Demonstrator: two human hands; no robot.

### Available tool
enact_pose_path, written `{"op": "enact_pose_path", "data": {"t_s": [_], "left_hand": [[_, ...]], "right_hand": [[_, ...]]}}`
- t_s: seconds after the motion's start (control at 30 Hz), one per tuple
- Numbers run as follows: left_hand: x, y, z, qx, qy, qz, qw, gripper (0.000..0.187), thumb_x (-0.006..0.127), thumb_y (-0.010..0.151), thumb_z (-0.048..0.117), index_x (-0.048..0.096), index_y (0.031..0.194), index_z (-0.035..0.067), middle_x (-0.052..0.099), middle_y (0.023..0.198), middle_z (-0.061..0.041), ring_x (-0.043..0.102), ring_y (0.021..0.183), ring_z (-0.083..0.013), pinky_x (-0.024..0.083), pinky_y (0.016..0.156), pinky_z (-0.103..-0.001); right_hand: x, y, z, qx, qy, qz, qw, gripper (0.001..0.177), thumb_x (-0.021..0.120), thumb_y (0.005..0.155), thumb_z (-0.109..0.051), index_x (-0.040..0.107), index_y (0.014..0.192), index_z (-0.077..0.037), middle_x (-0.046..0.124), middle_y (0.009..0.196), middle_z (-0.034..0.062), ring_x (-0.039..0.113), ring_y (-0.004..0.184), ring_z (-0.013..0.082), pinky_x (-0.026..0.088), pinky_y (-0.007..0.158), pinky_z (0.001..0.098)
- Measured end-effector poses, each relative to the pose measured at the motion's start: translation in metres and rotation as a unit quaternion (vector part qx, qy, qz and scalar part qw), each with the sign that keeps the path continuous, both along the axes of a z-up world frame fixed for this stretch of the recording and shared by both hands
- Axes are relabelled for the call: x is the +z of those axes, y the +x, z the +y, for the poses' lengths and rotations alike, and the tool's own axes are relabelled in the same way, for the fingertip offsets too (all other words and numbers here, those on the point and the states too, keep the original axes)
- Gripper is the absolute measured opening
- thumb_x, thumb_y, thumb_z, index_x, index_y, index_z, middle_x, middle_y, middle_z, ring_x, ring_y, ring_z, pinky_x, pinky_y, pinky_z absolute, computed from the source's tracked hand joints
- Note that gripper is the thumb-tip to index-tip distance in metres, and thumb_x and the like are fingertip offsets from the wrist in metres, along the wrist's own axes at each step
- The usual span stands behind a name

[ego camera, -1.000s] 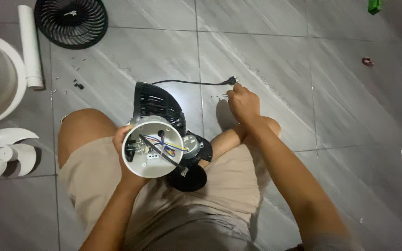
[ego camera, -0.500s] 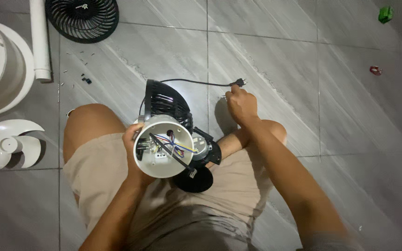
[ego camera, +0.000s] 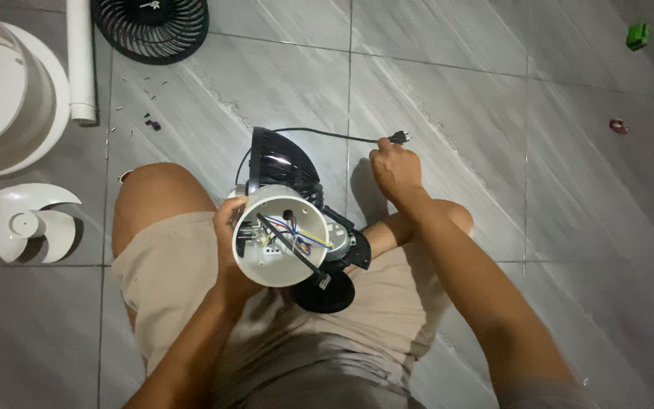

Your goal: The person sits on the floor and uses a screwdriver and tweezers to adjust and connect wires inside the motor housing of a disassembled electric fan. The person then places a black circular cover over the motor assembly.

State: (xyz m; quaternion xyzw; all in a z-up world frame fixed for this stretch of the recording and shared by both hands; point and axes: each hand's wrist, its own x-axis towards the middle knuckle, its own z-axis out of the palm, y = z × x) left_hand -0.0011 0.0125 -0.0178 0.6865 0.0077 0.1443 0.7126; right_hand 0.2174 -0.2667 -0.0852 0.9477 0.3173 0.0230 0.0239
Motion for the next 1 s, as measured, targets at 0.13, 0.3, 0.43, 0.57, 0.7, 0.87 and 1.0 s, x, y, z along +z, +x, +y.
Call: {"op": "enact_pose_path", "data": {"t_s": [0.13,0.3,0.43,0.57,0.7,0.87,1.0], "left_hand": [[0.000,0.000,0.000,-0.014,-0.018,-0.002,1.000,0.087,0.084,0.084,0.004,0.027,0.149,0.005,0.053,0.134,-0.016,0.064,0.117,-0.0212,0.059,0.100,-0.035],[0.001,0.000,0.002,-0.015,0.015,-0.023,1.000,0.086,0.084,0.085,0.004,0.026,0.149,0.003,0.057,0.131,-0.016,0.066,0.114,-0.0210,0.059,0.099,-0.035],[0.007,0.003,0.003,-0.010,0.049,-0.037,0.998,0.087,0.085,0.083,0.004,0.027,0.148,0.002,0.055,0.129,-0.016,0.065,0.113,-0.0215,0.059,0.097,-0.034],[0.008,0.002,0.003,-0.013,0.066,-0.057,0.996,0.090,0.086,0.080,0.005,0.027,0.147,0.002,0.055,0.129,-0.016,0.064,0.113,-0.0216,0.058,0.096,-0.034],[-0.003,-0.001,0.002,-0.029,-0.079,0.022,0.996,0.083,0.082,0.086,0.004,0.027,0.148,0.004,0.056,0.133,-0.016,0.066,0.116,-0.0212,0.060,0.098,-0.036],[-0.017,-0.003,0.001,-0.030,-0.079,0.015,0.996,0.083,0.080,0.091,0.007,0.024,0.152,0.005,0.057,0.136,-0.018,0.067,0.117,-0.0216,0.060,0.101,-0.037],[-0.009,-0.003,0.002,-0.008,0.014,-0.024,1.000,0.091,0.084,0.086,0.006,0.023,0.153,0.004,0.058,0.136,-0.018,0.065,0.118,-0.0232,0.056,0.104,-0.037]], "right_hand": [[0.001,0.000,0.004,-0.003,-0.007,0.016,1.000,0.006,0.064,0.083,-0.006,0.068,0.077,-0.005,0.066,0.096,0.0128,0.070,0.082,0.0303,0.057,0.063,0.0448],[-0.001,0.000,0.006,-0.001,-0.010,0.005,1.000,0.006,0.062,0.082,-0.006,0.068,0.079,-0.005,0.066,0.095,0.0128,0.070,0.081,0.0298,0.057,0.063,0.0443],[-0.005,0.001,0.006,0.017,0.004,0.006,1.000,0.005,0.064,0.082,-0.007,0.068,0.078,-0.005,0.067,0.094,0.0123,0.070,0.080,0.0299,0.057,0.063,0.0442],[-0.002,0.002,0.004,0.017,0.012,-0.009,1.000,0.006,0.065,0.083,-0.007,0.067,0.077,-0.007,0.068,0.095,0.0100,0.070,0.081,0.0294,0.057,0.065,0.0444],[0.014,-0.007,0.004,-0.065,0.096,0.034,0.993,0.004,0.070,0.084,-0.007,0.074,0.084,-0.008,0.069,0.095,0.0089,0.069,0.082,0.0296,0.056,0.066,0.0432],[0.056,-0.036,-0.001,-0.135,0.339,0.105,0.925,0.013,0.080,0.087,-0.010,0.082,0.099,-0.009,0.072,0.091,0.0086,0.066,0.082,0.0235,0.054,0.072,0.0376],[0.099,-0.070,-0.004,-0.279,0.585,0.330,0.687,0.018,0.079,0.089,-0.005,0.078,0.105,0.002,0.070,0.093,0.0062,0.063,0.085,0.0160,0.050,0.076,0.0324]]}}
